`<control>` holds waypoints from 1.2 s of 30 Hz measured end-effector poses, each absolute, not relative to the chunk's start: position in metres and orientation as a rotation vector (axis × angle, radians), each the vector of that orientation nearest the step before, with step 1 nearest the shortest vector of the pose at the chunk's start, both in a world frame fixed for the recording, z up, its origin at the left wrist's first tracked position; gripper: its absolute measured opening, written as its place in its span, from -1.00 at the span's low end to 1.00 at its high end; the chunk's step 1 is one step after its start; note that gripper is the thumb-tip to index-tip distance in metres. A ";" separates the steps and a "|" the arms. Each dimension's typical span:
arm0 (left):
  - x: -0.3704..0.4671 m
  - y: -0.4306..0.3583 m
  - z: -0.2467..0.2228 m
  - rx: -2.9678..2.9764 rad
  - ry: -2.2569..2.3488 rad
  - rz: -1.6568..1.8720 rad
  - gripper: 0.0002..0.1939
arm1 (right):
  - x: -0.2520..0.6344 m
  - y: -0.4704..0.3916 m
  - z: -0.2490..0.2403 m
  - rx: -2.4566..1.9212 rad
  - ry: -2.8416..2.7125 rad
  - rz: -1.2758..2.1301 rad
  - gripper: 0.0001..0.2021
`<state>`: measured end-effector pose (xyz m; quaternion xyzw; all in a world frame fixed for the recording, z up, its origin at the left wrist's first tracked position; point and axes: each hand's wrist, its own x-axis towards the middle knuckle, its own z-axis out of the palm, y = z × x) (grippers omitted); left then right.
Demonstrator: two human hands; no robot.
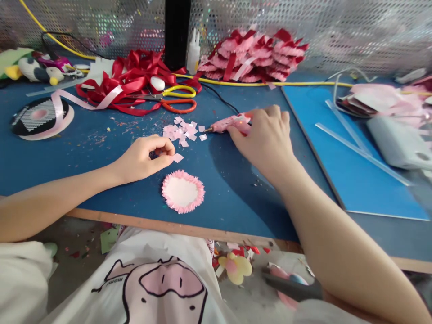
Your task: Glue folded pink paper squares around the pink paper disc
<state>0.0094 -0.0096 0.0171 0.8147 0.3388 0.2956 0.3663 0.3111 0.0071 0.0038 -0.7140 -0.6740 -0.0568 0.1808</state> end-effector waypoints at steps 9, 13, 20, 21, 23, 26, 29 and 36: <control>0.010 -0.013 0.020 2.141 0.688 0.757 -0.91 | 0.265 -0.033 0.014 -0.910 -2.213 0.296 -0.84; 0.011 -0.013 0.018 2.192 0.665 0.767 -0.92 | 0.260 -0.036 0.010 -0.891 -2.154 0.423 -0.80; 0.011 -0.014 0.016 2.245 0.676 0.777 -0.90 | 0.258 -0.038 0.010 -0.823 -2.120 0.500 -0.91; 0.011 -0.015 0.016 2.248 0.674 0.784 -0.89 | 0.257 -0.039 0.010 -0.823 -2.113 0.509 -0.91; 0.011 -0.015 0.015 2.256 0.660 0.801 -0.89 | 0.256 -0.041 0.010 -0.822 -2.092 0.524 -0.90; 0.012 -0.015 0.014 2.262 0.645 0.809 -0.93 | 0.253 -0.043 0.008 -0.823 -2.053 0.547 -0.90; 0.011 -0.016 0.014 2.267 0.637 0.812 -0.95 | 0.253 -0.043 0.007 -0.836 -2.026 0.575 -0.91; 0.009 -0.017 0.016 2.235 0.678 0.853 -0.90 | 0.253 -0.043 0.011 -0.863 -2.004 0.532 -0.92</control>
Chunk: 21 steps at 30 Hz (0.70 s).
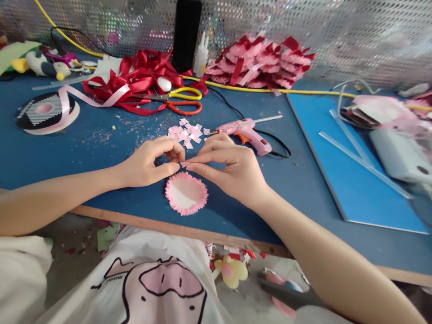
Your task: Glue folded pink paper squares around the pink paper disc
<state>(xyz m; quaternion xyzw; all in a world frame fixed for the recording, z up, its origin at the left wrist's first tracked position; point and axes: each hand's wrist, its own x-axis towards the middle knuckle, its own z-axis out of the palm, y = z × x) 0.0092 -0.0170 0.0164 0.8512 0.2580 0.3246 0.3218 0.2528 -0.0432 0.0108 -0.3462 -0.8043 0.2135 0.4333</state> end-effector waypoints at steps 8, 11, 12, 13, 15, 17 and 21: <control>0.009 -0.021 0.015 2.195 0.704 1.057 -0.92 | 0.252 -0.046 0.014 -0.760 -1.949 0.393 -0.86; 0.009 -0.022 0.014 2.203 0.718 1.105 -0.93 | 0.252 -0.046 0.015 -0.793 -1.949 0.366 -0.92; 0.009 -0.022 0.013 2.208 0.734 1.104 -0.93 | 0.251 -0.047 0.015 -0.812 -1.949 0.364 -0.96; 0.009 -0.022 0.013 2.213 0.747 1.103 -0.93 | 0.251 -0.047 0.016 -0.831 -1.949 0.364 -0.97; 0.009 -0.022 0.013 2.221 0.753 1.104 -0.92 | 0.251 -0.048 0.016 -0.854 -1.943 0.355 -0.93; 0.008 -0.023 0.014 2.219 0.745 1.109 -0.92 | 0.250 -0.048 0.017 -0.854 -1.937 0.339 -0.93; 0.008 -0.024 0.014 2.200 0.711 1.132 -0.90 | 0.250 -0.050 0.018 -0.832 -1.949 0.307 -0.95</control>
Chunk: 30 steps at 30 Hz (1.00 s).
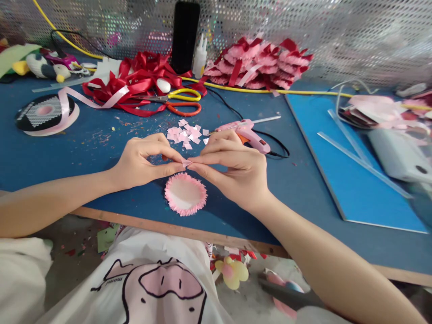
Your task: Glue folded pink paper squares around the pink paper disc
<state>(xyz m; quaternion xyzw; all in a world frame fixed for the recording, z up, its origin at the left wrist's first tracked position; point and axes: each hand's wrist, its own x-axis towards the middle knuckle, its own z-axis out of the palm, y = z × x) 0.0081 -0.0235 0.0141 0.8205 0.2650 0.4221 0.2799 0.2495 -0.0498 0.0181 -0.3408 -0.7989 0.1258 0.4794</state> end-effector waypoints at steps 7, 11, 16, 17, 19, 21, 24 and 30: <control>0.009 -0.024 0.014 2.216 0.660 1.198 -0.92 | 0.249 -0.052 0.017 -0.788 -1.957 0.194 -0.86; 0.009 -0.026 0.014 2.271 0.735 1.182 -0.90 | 0.248 -0.053 0.017 -0.848 -1.968 0.145 -0.92; 0.010 -0.027 0.013 2.355 0.737 1.229 -0.90 | 0.251 -0.054 0.017 -0.815 -2.016 0.059 -0.87; 0.010 -0.027 0.012 2.375 0.740 1.232 -0.90 | 0.252 -0.054 0.017 -0.818 -2.030 0.039 -0.86; 0.010 -0.027 0.011 2.413 0.745 1.242 -0.88 | 0.254 -0.055 0.016 -0.855 -2.062 0.004 -0.87; 0.010 -0.026 0.010 2.445 0.740 1.258 -0.87 | 0.256 -0.055 0.017 -0.898 -2.096 -0.034 -0.90; 0.011 -0.026 0.009 2.485 0.725 1.296 -0.88 | 0.256 -0.055 0.018 -0.920 -2.145 -0.127 -0.93; 0.012 -0.026 0.007 2.592 0.729 1.312 -0.86 | 0.256 -0.055 0.019 -0.894 -2.236 -0.266 -0.93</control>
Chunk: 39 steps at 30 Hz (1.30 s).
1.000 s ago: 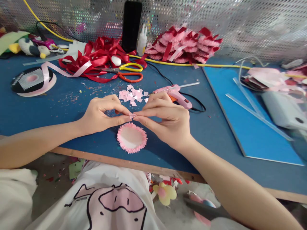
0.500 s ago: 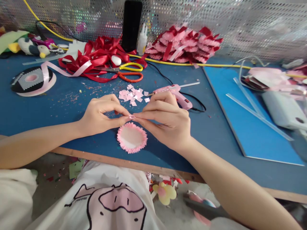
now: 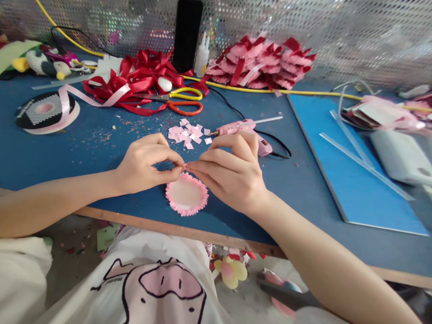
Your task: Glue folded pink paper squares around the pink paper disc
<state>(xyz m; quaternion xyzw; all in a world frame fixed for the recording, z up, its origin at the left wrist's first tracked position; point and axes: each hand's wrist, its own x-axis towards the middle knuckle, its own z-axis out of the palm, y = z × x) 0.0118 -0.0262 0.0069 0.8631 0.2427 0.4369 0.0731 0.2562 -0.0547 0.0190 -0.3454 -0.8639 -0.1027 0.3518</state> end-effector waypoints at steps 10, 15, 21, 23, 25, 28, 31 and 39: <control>0.010 -0.024 0.005 2.874 0.660 1.255 -0.87 | 0.261 -0.056 0.005 -0.916 -2.271 -0.147 -0.87; 0.009 -0.021 0.003 2.961 0.614 1.261 -0.83 | 0.261 -0.056 0.002 -0.921 -2.274 -0.155 -0.89; 0.008 -0.018 0.005 3.008 0.542 1.268 -0.81 | 0.254 -0.051 0.003 -0.950 -2.189 -0.137 -0.80; 0.007 -0.017 0.005 2.976 0.560 1.257 -0.83 | 0.252 -0.049 0.002 -0.921 -2.174 -0.188 -0.86; 0.006 -0.017 0.004 2.953 0.583 1.223 -0.84 | 0.250 -0.047 0.001 -0.896 -2.164 -0.255 -0.95; 0.005 -0.015 0.003 2.911 0.614 1.211 -0.82 | 0.248 -0.045 0.001 -0.864 -2.128 -0.314 -0.98; 0.006 -0.014 0.004 2.709 0.683 1.204 -0.88 | 0.248 -0.043 0.002 -0.825 -2.090 -0.325 -0.98; 0.009 -0.009 0.014 1.871 0.638 0.862 -0.66 | 0.249 -0.031 -0.001 -0.727 -1.953 0.024 -0.90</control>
